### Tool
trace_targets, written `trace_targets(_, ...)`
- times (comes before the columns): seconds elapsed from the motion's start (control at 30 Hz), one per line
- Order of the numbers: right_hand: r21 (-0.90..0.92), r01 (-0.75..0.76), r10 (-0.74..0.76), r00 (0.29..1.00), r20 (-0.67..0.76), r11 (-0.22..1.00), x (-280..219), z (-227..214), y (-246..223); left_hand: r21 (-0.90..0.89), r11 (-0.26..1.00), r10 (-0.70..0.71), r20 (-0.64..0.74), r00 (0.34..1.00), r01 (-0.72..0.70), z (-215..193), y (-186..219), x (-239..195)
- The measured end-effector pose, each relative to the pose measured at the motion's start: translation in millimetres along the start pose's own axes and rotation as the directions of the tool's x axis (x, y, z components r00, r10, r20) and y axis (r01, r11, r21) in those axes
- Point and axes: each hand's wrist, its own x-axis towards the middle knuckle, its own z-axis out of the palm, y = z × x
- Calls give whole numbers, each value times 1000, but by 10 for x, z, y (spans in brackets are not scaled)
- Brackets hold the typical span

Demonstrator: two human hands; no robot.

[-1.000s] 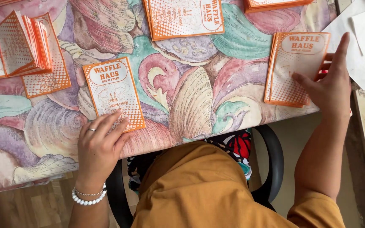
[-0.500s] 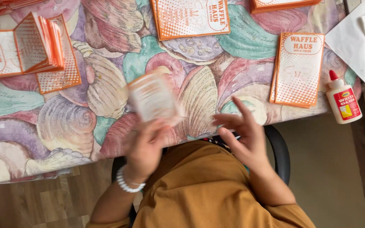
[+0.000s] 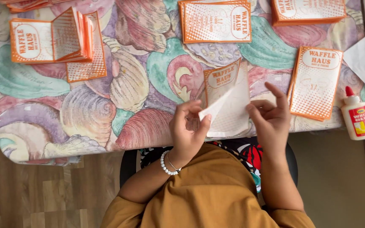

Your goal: Applying glue to paper templates and folding them to assemble paper bags.

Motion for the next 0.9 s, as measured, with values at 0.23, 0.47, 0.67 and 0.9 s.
trace_targets(0.23, -324, -118, 114, 993, -30, 939, 371, -107, -481, 562, 819, -20, 225, 974, -113, -315, -103, 69)
trace_targets(0.47, -685, 122, -32, 989, 143, 718, 552, -291, -492, 419, 648, -88, 870, 484, -636, -550, -111, 423)
trace_targets(0.67, -757, 314, -296, 941, 166, 573, 267, -842, -551, 480, 591, -117, 846, 520, -648, -569, -36, 400)
trace_targets(0.9, -904, -306, 217, 944, -248, 299, -27, -1691, -627, 550, 581, -145, 795, 588, -600, -470, -95, 441)
